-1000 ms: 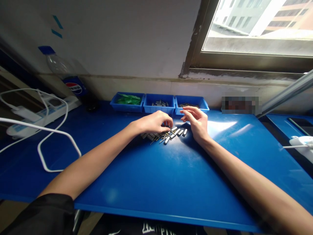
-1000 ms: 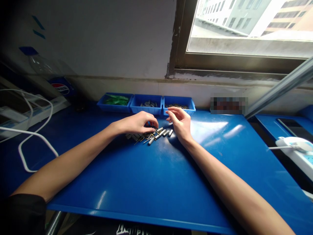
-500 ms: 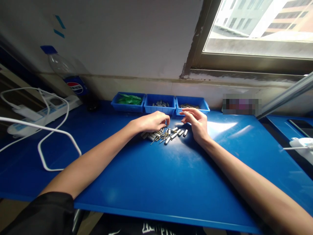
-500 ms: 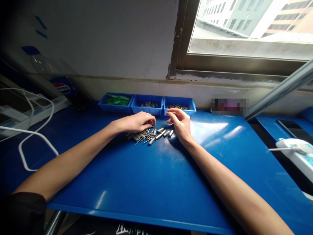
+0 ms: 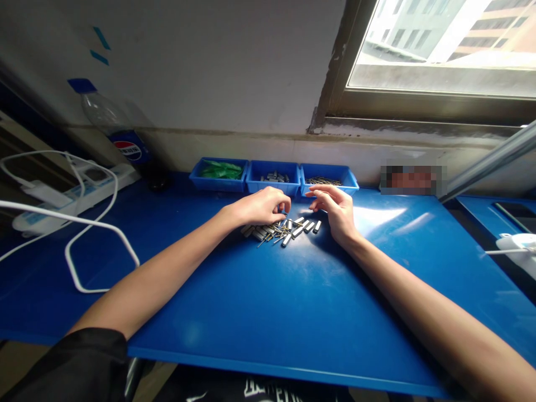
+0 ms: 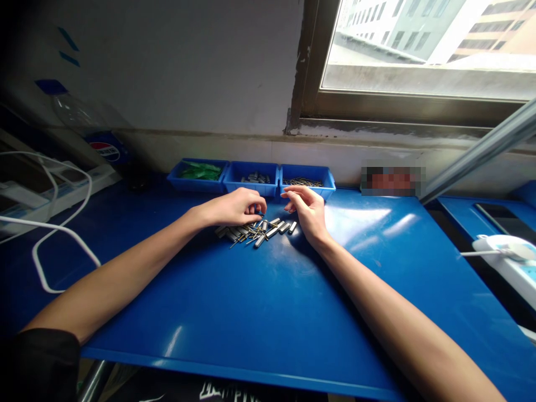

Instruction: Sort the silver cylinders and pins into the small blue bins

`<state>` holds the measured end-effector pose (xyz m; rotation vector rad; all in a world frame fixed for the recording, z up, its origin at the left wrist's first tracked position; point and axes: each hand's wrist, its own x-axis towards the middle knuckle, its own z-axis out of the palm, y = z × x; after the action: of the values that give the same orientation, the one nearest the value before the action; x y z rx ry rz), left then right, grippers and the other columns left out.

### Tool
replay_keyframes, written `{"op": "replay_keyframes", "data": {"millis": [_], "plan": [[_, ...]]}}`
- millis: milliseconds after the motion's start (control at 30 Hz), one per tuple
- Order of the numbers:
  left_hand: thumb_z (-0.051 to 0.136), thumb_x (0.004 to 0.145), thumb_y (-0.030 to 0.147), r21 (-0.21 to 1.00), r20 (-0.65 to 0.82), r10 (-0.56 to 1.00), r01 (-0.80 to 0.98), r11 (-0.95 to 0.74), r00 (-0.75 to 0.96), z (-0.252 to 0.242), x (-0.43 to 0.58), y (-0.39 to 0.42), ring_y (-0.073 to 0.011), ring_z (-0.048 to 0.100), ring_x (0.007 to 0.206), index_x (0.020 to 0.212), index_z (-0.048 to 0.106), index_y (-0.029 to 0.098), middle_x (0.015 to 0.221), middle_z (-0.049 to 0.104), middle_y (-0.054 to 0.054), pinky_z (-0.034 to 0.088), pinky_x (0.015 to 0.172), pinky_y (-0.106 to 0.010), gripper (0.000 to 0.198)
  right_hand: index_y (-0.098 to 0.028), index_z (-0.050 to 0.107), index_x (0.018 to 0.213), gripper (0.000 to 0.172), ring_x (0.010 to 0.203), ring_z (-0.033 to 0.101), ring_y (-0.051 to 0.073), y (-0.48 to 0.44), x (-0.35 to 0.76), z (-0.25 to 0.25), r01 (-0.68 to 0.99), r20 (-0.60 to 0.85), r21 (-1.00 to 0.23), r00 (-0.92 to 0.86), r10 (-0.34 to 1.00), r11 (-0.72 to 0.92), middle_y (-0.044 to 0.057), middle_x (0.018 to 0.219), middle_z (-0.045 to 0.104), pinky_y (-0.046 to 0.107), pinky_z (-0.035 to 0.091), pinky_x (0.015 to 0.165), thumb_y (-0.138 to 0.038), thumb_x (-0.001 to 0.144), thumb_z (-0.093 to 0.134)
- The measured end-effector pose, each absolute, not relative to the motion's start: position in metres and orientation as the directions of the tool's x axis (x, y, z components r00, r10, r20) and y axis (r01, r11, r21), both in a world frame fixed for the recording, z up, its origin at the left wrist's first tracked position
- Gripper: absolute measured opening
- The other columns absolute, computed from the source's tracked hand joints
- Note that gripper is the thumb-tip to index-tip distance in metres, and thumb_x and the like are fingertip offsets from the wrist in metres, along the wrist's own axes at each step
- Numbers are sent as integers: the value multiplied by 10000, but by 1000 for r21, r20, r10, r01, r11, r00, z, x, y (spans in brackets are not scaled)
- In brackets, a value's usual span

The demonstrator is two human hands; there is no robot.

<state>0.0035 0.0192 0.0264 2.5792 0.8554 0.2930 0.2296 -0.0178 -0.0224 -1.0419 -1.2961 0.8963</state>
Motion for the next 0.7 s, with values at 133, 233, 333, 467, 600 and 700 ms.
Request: {"op": "replay_keyframes", "data": {"millis": [133,233,333,467,600,700], "plan": [[643,759,71,500,65,652,541,-676,756,24,4,18,-159,648,724,902,768,150,802,719,-43,465,633,-237,205,-239,767,969,187,647,655,152,-18,229,-21,23,289,-957,88,953,288,36,930,785,322,541,656,-395,876,720],[626,712,59,527,85,692,557,-642,717,19,6,18,-161,657,700,867,765,148,763,723,-36,454,602,-236,226,-239,765,969,197,649,653,153,-18,229,-21,24,278,-961,85,957,277,36,937,784,323,545,659,-405,872,718],[604,699,45,546,111,710,555,-628,695,18,7,19,-158,667,688,899,776,138,755,733,-37,461,605,-234,280,-236,766,973,203,653,653,154,-18,230,-21,24,274,-962,82,958,273,40,948,786,323,547,663,-406,872,717],[599,742,58,582,180,718,515,-629,672,22,9,19,-155,697,725,1062,798,130,865,785,-56,501,663,-234,384,-237,763,977,204,654,657,158,-18,229,-21,36,278,-960,77,957,276,41,954,787,327,550,666,-407,880,709],[622,802,117,662,255,739,444,-603,623,27,11,19,-177,751,800,1032,823,150,897,813,-57,546,715,-240,307,-232,768,960,192,649,654,161,-17,230,-22,34,280,-960,70,957,279,33,902,785,324,539,663,-397,879,715],[706,805,188,790,297,775,312,-527,557,28,13,19,-211,784,869,946,825,144,909,822,-72,604,813,-279,189,-240,776,974,192,646,648,161,-19,230,-21,22,285,-958,33,958,285,19,856,782,323,538,668,-396,868,740]]}}
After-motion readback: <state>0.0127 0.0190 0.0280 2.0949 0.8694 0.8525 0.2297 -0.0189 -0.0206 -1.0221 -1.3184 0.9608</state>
